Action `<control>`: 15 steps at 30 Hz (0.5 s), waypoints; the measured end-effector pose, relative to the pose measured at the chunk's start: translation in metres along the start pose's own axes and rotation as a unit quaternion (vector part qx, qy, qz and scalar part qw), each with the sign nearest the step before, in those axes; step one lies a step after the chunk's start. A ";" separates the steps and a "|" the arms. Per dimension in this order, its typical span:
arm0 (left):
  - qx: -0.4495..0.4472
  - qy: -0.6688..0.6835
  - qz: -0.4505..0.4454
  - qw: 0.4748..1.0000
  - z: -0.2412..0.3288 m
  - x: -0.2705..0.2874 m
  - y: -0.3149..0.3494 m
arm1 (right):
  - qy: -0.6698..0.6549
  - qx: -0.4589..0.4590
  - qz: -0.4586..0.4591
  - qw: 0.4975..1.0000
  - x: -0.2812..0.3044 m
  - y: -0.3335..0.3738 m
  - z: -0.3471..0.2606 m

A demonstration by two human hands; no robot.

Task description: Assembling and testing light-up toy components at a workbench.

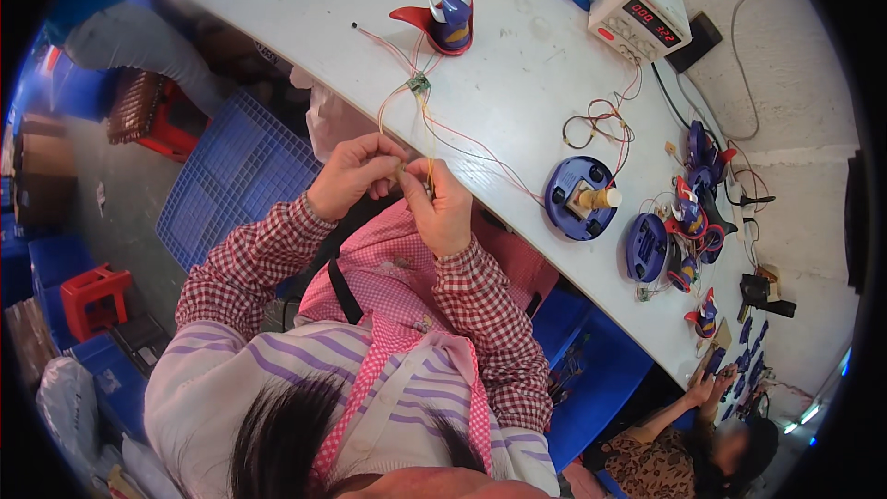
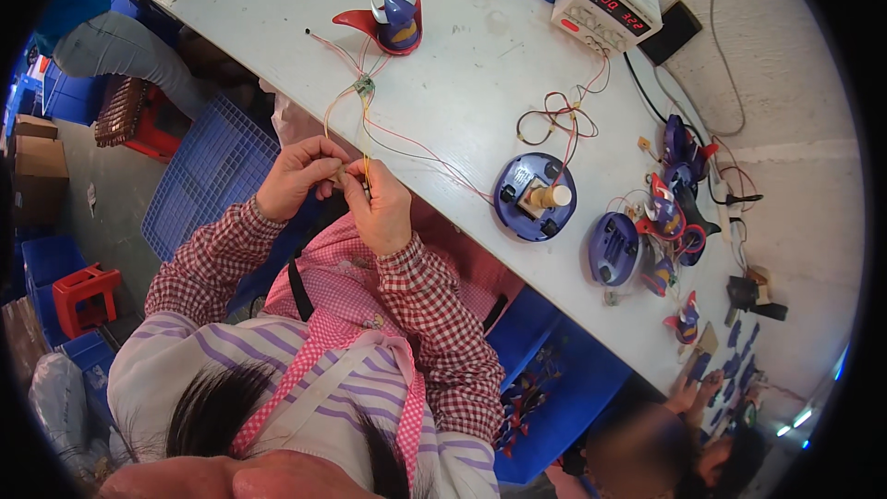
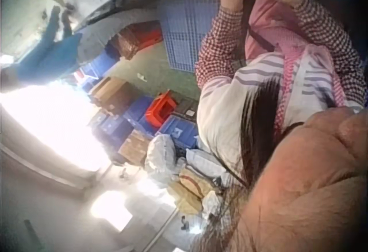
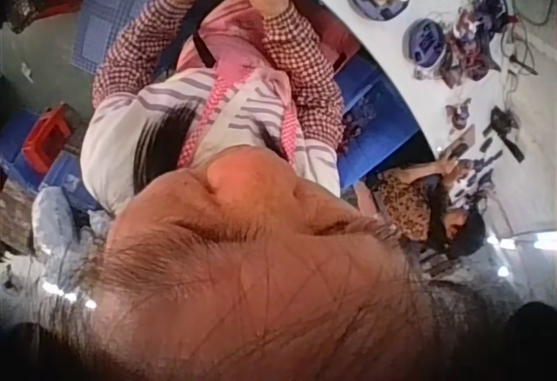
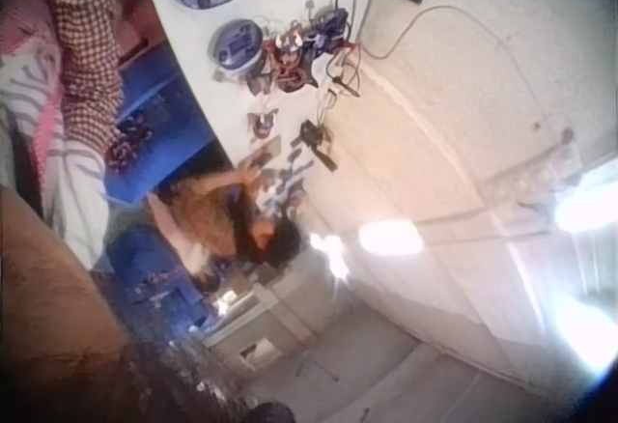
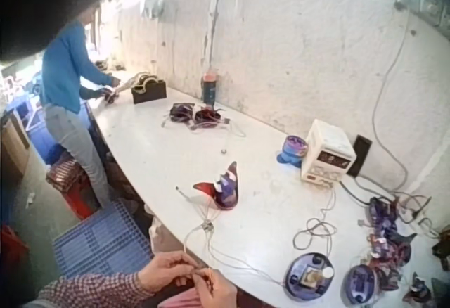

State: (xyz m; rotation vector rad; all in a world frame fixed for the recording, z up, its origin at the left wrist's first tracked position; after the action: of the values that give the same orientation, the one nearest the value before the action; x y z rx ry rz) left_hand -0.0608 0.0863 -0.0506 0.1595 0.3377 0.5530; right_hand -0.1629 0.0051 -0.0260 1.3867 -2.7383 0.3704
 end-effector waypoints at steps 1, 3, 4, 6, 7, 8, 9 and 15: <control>-0.001 0.001 0.002 1.000 0.000 0.000 0.000 | 0.004 0.003 0.001 1.000 0.000 0.000 0.000; -0.002 0.002 0.004 1.000 0.000 0.001 0.002 | 0.013 0.008 0.003 1.000 -0.002 0.001 -0.001; -0.003 0.003 0.005 1.000 0.000 0.001 0.002 | 0.018 0.010 0.005 1.000 -0.002 0.001 -0.001; -0.004 0.001 0.005 1.000 -0.002 0.000 0.002 | 0.030 0.024 0.014 0.999 -0.002 0.002 -0.003; -0.004 -0.002 0.011 1.000 -0.002 0.001 0.003 | 0.039 0.039 0.020 0.998 -0.003 0.002 -0.005; -0.005 -0.005 0.015 1.000 -0.003 0.001 0.003 | 0.048 0.053 0.026 0.997 -0.003 0.002 -0.007; -0.005 -0.007 0.020 1.000 -0.004 0.002 0.003 | 0.058 0.067 0.033 0.996 -0.003 0.002 -0.008; -0.017 -0.069 0.030 0.997 -0.008 0.000 0.005 | 0.063 0.051 0.032 0.996 0.001 0.009 0.007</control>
State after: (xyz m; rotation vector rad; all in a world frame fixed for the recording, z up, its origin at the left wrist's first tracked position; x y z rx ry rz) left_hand -0.0665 0.0908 -0.0569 0.1744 0.1891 0.6044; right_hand -0.1705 0.0080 -0.0343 1.2513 -2.6996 0.5885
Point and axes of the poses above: each hand's wrist, its own y-axis away from the middle knuckle, its own x-axis out of the back of the hand, z = x × y, the point moved 7 cm from there along -y, towards the middle knuckle, and after that the axes turned 1 degree about -y, right-handed, at the moved point
